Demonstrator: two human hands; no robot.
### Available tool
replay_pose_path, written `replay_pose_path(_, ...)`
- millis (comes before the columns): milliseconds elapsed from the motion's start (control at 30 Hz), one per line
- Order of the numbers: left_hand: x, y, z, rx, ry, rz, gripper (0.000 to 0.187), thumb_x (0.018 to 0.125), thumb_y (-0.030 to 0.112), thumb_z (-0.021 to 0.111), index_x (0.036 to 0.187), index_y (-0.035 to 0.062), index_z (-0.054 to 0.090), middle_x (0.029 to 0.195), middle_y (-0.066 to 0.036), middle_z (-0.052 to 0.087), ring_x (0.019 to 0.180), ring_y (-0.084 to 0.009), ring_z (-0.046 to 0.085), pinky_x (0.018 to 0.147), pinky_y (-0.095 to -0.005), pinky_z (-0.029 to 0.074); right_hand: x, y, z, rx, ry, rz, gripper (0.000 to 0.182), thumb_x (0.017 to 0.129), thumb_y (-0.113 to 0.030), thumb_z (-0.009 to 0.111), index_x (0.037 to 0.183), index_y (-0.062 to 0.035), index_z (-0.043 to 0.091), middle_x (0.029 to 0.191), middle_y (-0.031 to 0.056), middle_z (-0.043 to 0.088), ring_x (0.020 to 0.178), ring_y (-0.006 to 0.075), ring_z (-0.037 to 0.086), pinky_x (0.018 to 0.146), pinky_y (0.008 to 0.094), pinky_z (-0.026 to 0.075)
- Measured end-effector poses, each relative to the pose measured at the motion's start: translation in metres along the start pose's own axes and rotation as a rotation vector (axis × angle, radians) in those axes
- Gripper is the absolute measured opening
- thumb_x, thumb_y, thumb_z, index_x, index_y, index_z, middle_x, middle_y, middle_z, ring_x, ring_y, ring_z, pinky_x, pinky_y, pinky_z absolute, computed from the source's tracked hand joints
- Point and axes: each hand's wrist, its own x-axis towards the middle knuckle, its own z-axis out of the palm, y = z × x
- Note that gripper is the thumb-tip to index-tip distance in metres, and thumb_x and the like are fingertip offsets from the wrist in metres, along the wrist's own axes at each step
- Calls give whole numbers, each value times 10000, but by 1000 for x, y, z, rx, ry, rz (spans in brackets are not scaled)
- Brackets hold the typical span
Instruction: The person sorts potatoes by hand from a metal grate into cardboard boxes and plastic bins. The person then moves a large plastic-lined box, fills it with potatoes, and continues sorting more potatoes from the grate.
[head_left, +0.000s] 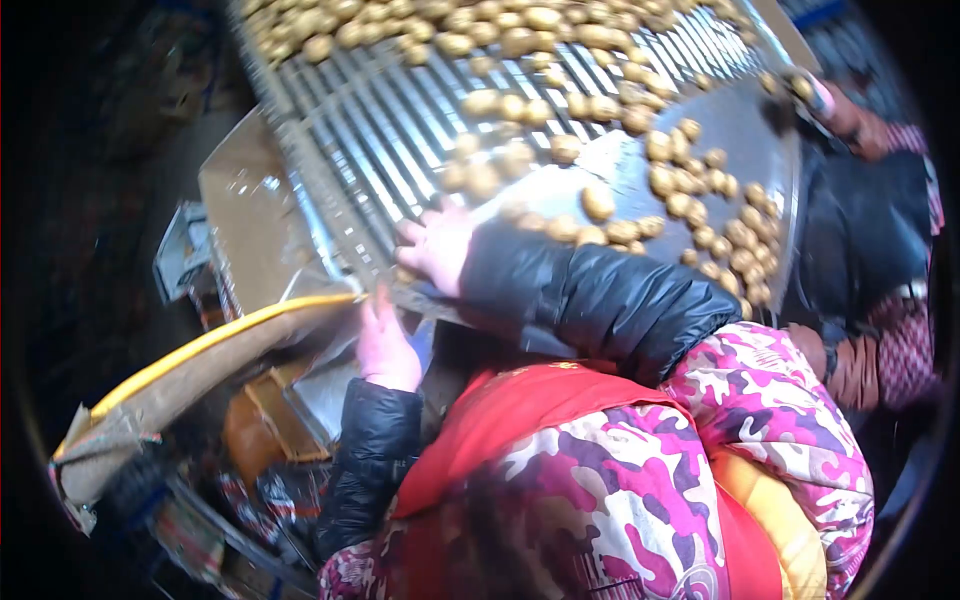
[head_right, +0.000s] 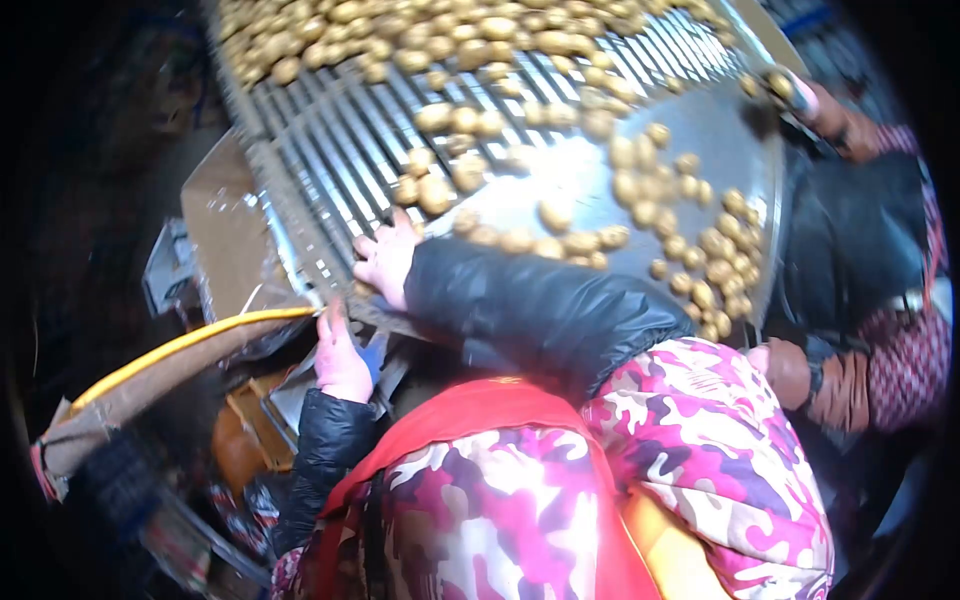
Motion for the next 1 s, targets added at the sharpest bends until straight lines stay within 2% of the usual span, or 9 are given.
replay_pose_path(67, 22, 31, 15, 247, -113, -80, 939, 819, 374, 821, 1561, 40, 352, 1336, -276, 517, 1173, -399, 616, 939, -481, 542, -38, 29, 26, 0, 123, 56, 457, 844, -438, 671, 1239, -210, 647, 1276, 104, 622, 1324, 320, 522, 1065, 601, 377)
replay_pose_path(133, 34, 42, 16, 320, -209, 62, 865, 866, 329, 753, 1563, 32, 337, 1254, -279, 574, 1069, -418, 662, 899, -488, 554, -71, 48, 7, 71, 9, 50, 472, 884, -312, 644, 1347, -228, 614, 1424, 142, 553, 1467, 349, 391, 1146, 718, 256)
replay_pose_path(267, 62, 64, 11, 326, -471, 188, 793, 911, 328, 671, 1550, -1, 336, 1190, -284, 655, 999, -432, 695, 879, -513, 555, -138, 71, -15, -22, -33, 215, 633, 829, -420, 717, 1422, -271, 554, 1498, 125, 502, 1515, 341, 328, 1152, 697, 258)
replay_pose_path(567, 134, 148, 55, -414, -270, 538, 546, 911, 245, 774, 1406, 88, 607, 1323, -213, 658, 1240, -342, 631, 1060, -422, 488, -290, 163, 12, -215, 216, 877, 648, 915, -472, 674, 1512, -301, 485, 1606, 137, 397, 1482, 406, 360, 1167, 681, 265)
replay_pose_path(633, 184, 139, 69, -246, 189, 721, 509, 919, 253, 767, 1378, 80, 629, 1293, -199, 668, 1227, -351, 627, 1074, -417, 477, -311, 152, 16, -220, 258, 963, 613, 935, -494, 633, 1482, -250, 504, 1579, 140, 437, 1470, 398, 375, 1166, 640, 297)
replay_pose_path(800, 281, 102, 70, -6, 98, 104, 838, 853, 599, 730, 1534, 181, 477, 1531, -237, 472, 1437, -389, 432, 1184, -454, 368, -330, 73, 51, -137, 306, 991, 597, 922, -401, 646, 1444, -147, 505, 1525, 144, 464, 1411, 349, 428, 1118, 626, 317)
replay_pose_path(867, 299, 90, 94, -151, -95, 150, 867, 855, 661, 696, 1549, 198, 459, 1563, -234, 436, 1473, -408, 375, 1203, -483, 341, -335, 36, 53, 161, 274, 899, 616, 941, -421, 625, 1484, -166, 484, 1570, 154, 423, 1462, 400, 368, 1171, 648, 255)
replay_pose_path(933, 266, 107, 115, -79, 138, 194, 871, 882, 696, 642, 1553, 174, 450, 1550, -248, 446, 1461, -449, 370, 1201, -533, 329, -338, 9, 71, 109, 191, 767, 637, 935, -434, 625, 1491, -159, 479, 1550, 161, 441, 1476, 405, 354, 1201, 645, 220)
replay_pose_path(1000, 234, 131, 104, -98, 26, 260, 775, 943, 625, 605, 1527, 132, 480, 1532, -248, 468, 1405, -465, 422, 1176, -559, 350, -337, 24, 74, 31, 241, 723, 640, 918, -434, 651, 1481, -172, 501, 1548, 156, 448, 1456, 416, 373, 1176, 659, 244)
